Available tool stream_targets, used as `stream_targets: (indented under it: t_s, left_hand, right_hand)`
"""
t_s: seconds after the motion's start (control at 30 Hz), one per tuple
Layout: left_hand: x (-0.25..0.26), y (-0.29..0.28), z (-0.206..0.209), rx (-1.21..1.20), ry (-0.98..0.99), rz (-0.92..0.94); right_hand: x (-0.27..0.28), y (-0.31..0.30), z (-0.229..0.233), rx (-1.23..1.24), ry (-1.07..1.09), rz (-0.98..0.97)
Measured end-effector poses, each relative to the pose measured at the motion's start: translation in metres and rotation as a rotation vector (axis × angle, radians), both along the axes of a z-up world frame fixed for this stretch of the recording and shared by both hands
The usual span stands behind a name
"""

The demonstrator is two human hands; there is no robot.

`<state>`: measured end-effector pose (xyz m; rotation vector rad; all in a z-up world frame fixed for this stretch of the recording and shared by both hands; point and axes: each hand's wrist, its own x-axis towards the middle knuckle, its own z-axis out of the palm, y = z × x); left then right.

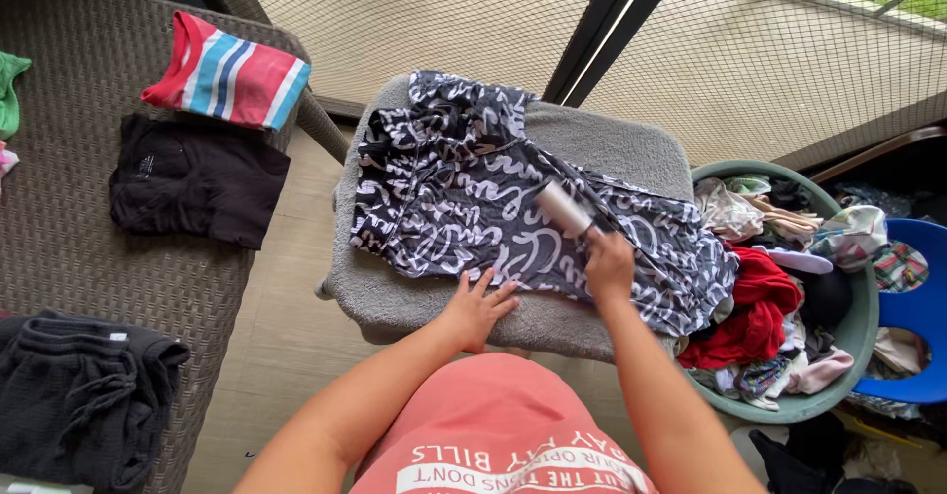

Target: The person uses a lint roller to remove lint from a patterned garment laid on a chair. They repeatedly roll the tool over the fabric, lift and reposition the garment to access different areas, and then fold the garment.

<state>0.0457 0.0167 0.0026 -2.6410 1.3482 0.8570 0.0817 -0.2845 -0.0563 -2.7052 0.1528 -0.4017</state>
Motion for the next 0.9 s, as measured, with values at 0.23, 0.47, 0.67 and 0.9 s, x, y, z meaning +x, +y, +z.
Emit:
stream_targets:
  t_s: [0.23, 0.47, 0.67, 0.9]
  left_hand:
    - [-0.001, -0.021, 0.018, 0.153, 0.125, 0.100]
    - [0.000, -0.090, -0.007, -0.314, 0.018, 0.072]
    - [-0.011, -0.097, -0.011, -0.157, 0.090, 0.052]
    - [-0.007, -0.105, 0.011, -0.055, 0.127, 0.085]
  right_hand:
    - [0.097, -0.061, 0.037, 0.038, -0.077, -0.269]
    - [-0.040, -0.039, 0.053, 0.289, -0.081, 0.103]
    - [-0.048, -0.052, 0.012, 0.165, 0.045, 0.182]
    - [0.127, -0.142, 0.018, 0.006, 0.066, -0.121]
